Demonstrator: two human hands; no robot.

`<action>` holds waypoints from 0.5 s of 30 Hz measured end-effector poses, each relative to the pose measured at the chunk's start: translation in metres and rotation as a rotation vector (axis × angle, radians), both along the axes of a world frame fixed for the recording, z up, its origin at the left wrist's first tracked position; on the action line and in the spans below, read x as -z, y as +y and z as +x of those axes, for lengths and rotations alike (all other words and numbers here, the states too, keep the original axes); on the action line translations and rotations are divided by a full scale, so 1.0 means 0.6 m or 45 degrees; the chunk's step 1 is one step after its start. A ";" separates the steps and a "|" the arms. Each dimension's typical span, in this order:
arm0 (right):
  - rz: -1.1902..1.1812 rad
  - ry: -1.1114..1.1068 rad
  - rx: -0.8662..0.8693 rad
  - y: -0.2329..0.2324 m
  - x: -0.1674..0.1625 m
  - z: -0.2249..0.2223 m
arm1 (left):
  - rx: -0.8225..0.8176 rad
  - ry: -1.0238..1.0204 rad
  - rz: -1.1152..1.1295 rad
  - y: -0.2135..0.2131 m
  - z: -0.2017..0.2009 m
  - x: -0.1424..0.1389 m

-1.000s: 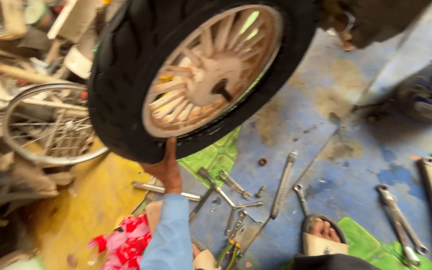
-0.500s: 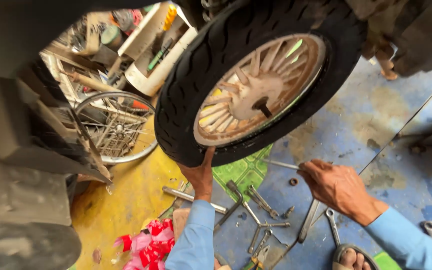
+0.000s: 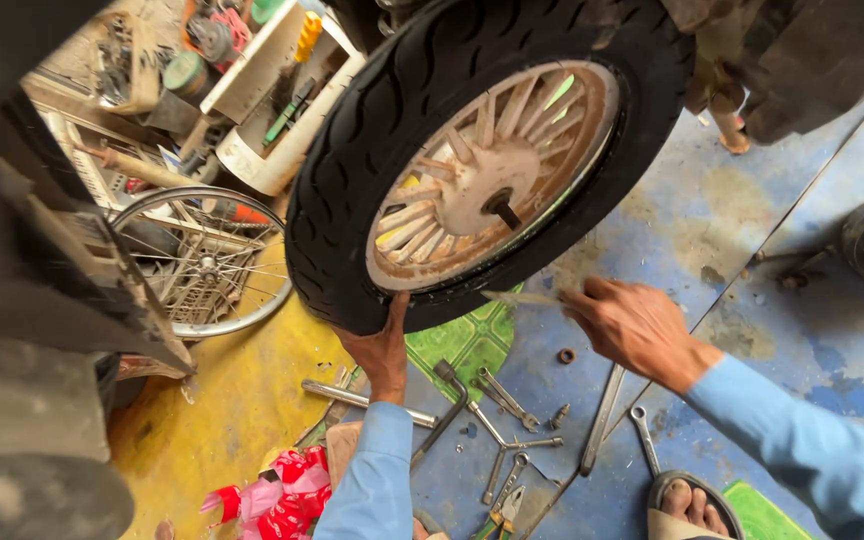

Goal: The person mounts a motorcycle tire onto a white spoked rim using tire levers. They repeatedly pry the tire bead over the rim edge, rotate the wheel, and reposition the levers to seat the tire around the circumference.

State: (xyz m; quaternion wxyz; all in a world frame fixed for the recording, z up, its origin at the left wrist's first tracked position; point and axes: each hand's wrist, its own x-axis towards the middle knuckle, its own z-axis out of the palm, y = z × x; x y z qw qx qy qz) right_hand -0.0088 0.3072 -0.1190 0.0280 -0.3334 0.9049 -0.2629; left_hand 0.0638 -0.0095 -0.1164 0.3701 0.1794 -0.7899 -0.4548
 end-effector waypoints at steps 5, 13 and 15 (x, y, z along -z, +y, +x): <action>0.112 0.079 -0.167 -0.053 0.026 -0.070 | -0.007 -0.050 0.024 0.000 0.000 0.004; 0.038 -0.188 -0.209 -0.087 0.059 -0.131 | -0.380 -0.398 -0.006 0.101 0.078 0.076; -0.047 -0.305 -0.233 -0.087 0.056 -0.137 | 0.056 -0.533 -0.527 0.119 0.084 0.079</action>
